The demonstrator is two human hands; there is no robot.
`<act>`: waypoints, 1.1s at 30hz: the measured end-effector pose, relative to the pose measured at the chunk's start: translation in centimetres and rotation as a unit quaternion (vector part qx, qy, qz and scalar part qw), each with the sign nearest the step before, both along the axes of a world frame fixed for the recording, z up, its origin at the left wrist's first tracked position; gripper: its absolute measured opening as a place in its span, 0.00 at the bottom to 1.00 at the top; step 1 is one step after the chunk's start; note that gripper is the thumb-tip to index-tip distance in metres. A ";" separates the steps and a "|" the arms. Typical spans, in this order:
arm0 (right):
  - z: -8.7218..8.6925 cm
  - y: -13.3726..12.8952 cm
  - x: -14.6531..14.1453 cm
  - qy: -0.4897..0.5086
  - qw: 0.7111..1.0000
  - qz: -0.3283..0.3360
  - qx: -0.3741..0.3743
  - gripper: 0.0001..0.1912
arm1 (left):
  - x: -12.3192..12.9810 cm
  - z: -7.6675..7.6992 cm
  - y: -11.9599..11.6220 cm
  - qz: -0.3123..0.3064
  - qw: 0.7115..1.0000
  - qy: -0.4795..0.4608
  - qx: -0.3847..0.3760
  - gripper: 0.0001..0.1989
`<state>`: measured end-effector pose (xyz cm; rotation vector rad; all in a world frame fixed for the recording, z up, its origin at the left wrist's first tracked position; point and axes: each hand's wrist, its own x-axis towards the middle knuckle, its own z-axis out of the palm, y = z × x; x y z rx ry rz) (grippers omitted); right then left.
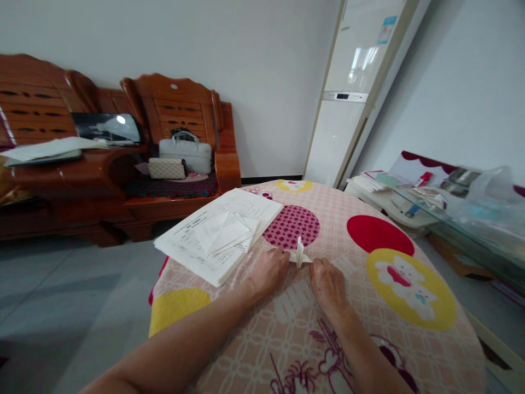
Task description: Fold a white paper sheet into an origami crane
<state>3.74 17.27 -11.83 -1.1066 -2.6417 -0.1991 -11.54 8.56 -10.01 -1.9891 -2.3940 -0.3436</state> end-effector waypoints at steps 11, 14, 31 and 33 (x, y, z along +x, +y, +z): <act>0.2 0.5 0.2 0.020 0.999 -0.014 0.030 0.12 | -0.8 0.2 1.0 0.001 0.998 0.028 0.061 0.10; 0.3 0.4 0.1 -0.003 1.000 -0.024 0.013 0.12 | -0.4 0.0 1.2 0.006 0.999 0.017 0.043 0.10; 1.2 0.5 2.6 -0.018 0.991 0.011 -0.134 0.15 | -0.9 -0.1 -0.5 0.024 0.999 -0.011 -0.032 0.14; 1.4 0.6 2.7 -0.016 0.988 0.004 -0.151 0.16 | -0.8 0.1 -0.6 0.030 0.999 -0.010 -0.034 0.14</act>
